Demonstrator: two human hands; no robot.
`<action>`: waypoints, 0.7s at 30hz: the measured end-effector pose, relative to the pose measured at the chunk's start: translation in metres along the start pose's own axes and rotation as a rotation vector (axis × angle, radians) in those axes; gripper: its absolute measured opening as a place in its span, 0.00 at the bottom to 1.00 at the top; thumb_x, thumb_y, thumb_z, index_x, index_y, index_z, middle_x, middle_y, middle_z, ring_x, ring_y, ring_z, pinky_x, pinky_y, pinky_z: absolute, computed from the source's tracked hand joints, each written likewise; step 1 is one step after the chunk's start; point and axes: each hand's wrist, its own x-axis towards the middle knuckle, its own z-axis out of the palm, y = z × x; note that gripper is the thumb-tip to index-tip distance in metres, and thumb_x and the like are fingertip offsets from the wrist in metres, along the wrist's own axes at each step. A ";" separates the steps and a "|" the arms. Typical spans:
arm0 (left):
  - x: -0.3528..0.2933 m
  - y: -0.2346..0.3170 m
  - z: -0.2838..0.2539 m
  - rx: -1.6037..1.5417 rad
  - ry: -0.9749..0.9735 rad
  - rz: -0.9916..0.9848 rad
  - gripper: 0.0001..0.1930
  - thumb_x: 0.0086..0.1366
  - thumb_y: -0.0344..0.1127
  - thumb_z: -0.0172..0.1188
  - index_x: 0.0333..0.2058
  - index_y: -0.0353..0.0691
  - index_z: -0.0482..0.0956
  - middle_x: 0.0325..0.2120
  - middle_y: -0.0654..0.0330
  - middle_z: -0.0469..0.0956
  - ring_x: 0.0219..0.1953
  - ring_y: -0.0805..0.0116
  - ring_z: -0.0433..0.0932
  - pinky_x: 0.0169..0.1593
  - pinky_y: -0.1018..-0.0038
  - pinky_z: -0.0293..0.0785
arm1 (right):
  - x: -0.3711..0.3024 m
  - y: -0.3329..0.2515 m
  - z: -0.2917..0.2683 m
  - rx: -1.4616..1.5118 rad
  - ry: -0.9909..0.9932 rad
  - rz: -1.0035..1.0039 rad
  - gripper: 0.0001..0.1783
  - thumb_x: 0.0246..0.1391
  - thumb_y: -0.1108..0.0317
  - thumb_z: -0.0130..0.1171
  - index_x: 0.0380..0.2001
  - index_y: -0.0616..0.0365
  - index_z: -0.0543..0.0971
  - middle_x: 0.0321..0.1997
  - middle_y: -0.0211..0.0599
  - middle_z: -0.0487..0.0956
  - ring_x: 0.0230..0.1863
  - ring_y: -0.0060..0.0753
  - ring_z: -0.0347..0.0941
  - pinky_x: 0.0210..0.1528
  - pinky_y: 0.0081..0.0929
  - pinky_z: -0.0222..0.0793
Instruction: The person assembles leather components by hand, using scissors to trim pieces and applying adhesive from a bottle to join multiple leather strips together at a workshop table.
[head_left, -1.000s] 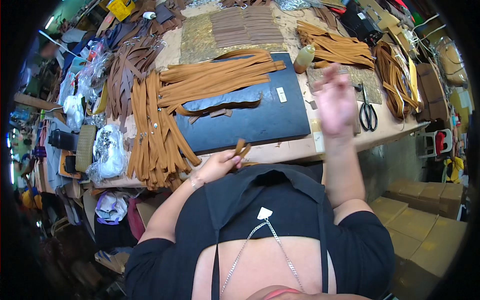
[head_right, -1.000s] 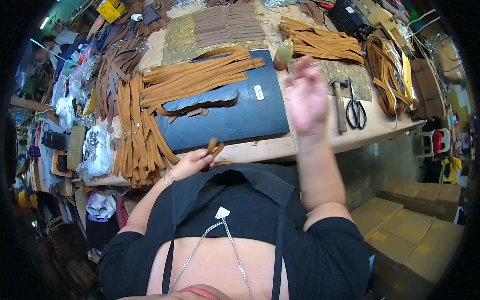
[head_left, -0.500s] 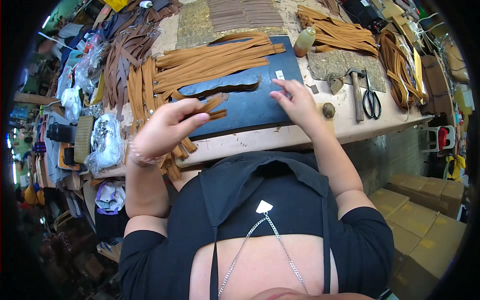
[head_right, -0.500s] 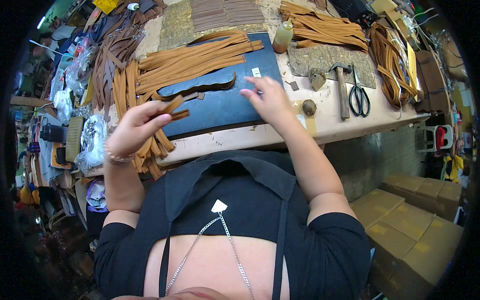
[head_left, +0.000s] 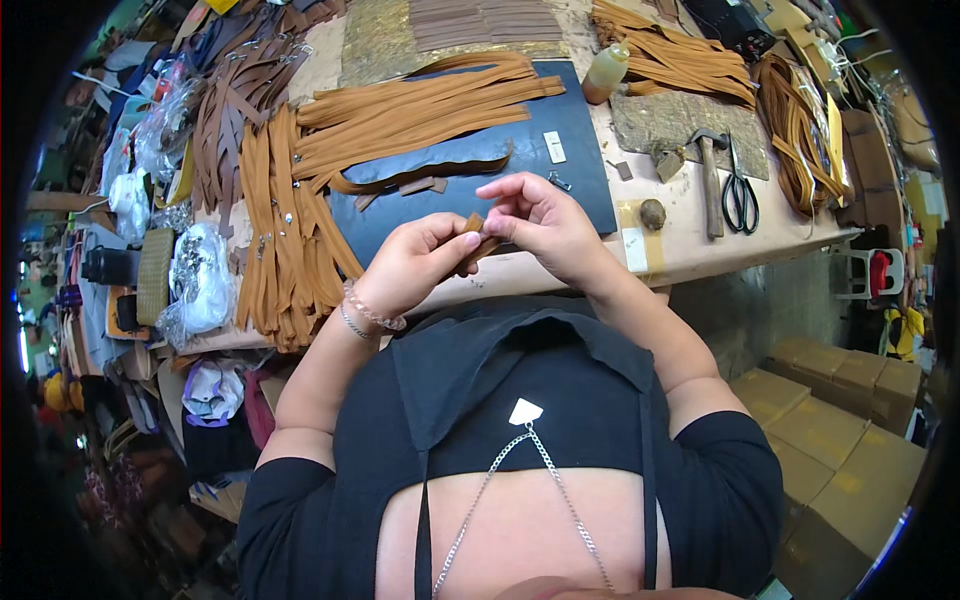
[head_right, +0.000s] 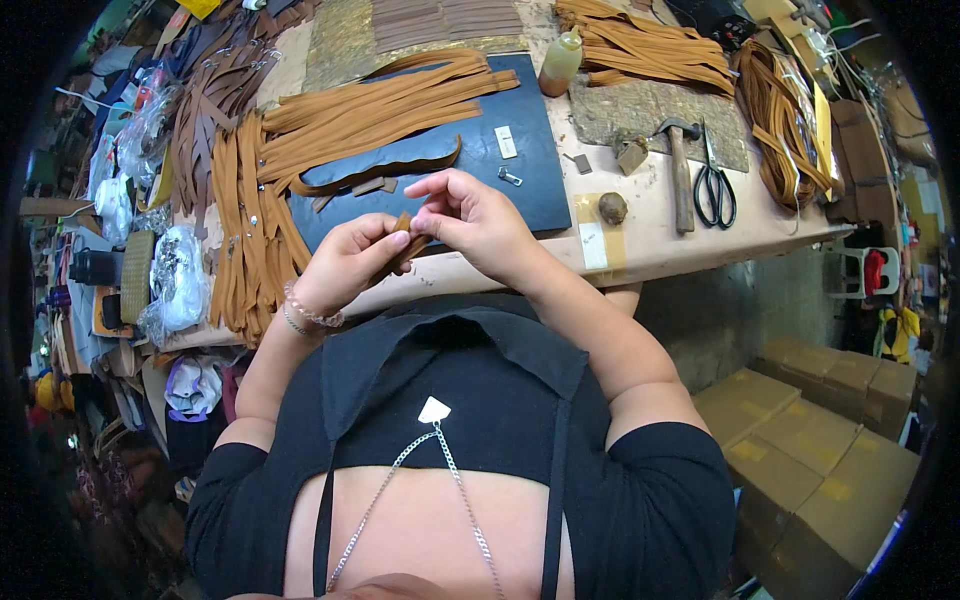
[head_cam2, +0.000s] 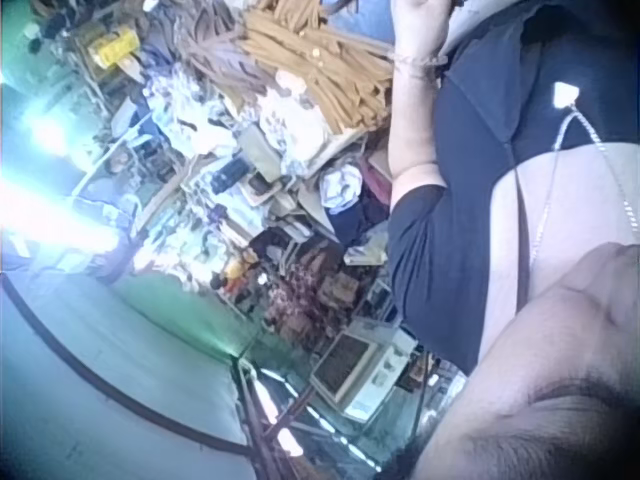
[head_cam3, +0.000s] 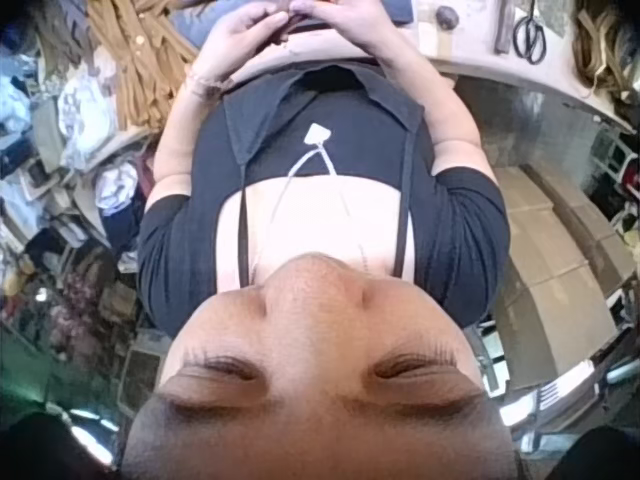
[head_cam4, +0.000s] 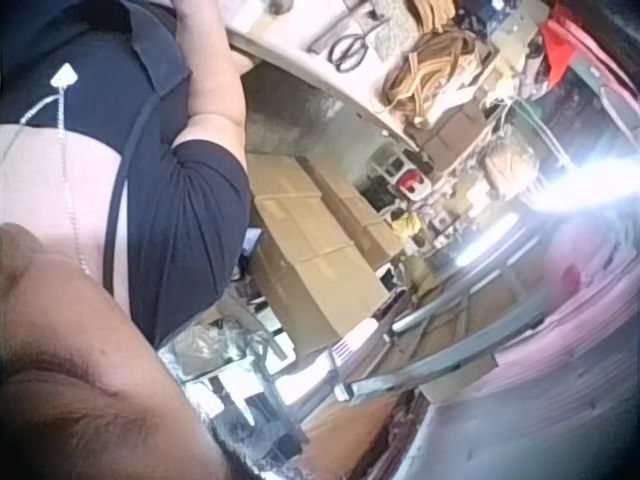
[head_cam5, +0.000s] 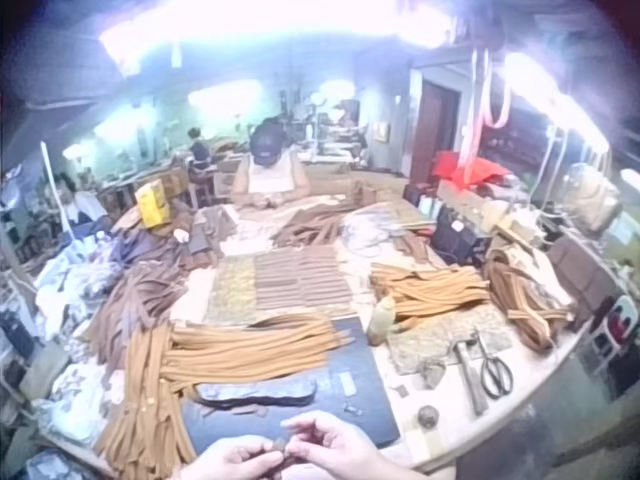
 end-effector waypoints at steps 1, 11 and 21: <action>0.001 -0.003 -0.001 -0.028 0.003 -0.015 0.10 0.69 0.36 0.54 0.38 0.34 0.76 0.27 0.66 0.76 0.29 0.81 0.72 0.36 0.82 0.70 | 0.000 0.000 0.002 0.056 0.017 0.019 0.18 0.56 0.75 0.58 0.50 0.60 0.71 0.34 0.28 0.75 0.39 0.18 0.71 0.46 0.18 0.69; 0.001 -0.007 -0.001 -0.156 0.087 0.009 0.09 0.67 0.34 0.56 0.34 0.34 0.76 0.26 0.66 0.77 0.29 0.81 0.74 0.36 0.82 0.72 | -0.003 0.008 0.000 0.016 -0.019 -0.018 0.17 0.55 0.75 0.60 0.49 0.59 0.72 0.38 0.29 0.74 0.40 0.17 0.70 0.48 0.19 0.70; -0.002 -0.005 -0.002 -0.101 0.087 -0.028 0.08 0.66 0.34 0.58 0.33 0.34 0.77 0.25 0.65 0.77 0.28 0.80 0.74 0.35 0.82 0.72 | -0.006 0.008 0.004 0.058 0.001 0.006 0.15 0.56 0.75 0.58 0.46 0.59 0.72 0.38 0.30 0.74 0.42 0.19 0.71 0.48 0.20 0.71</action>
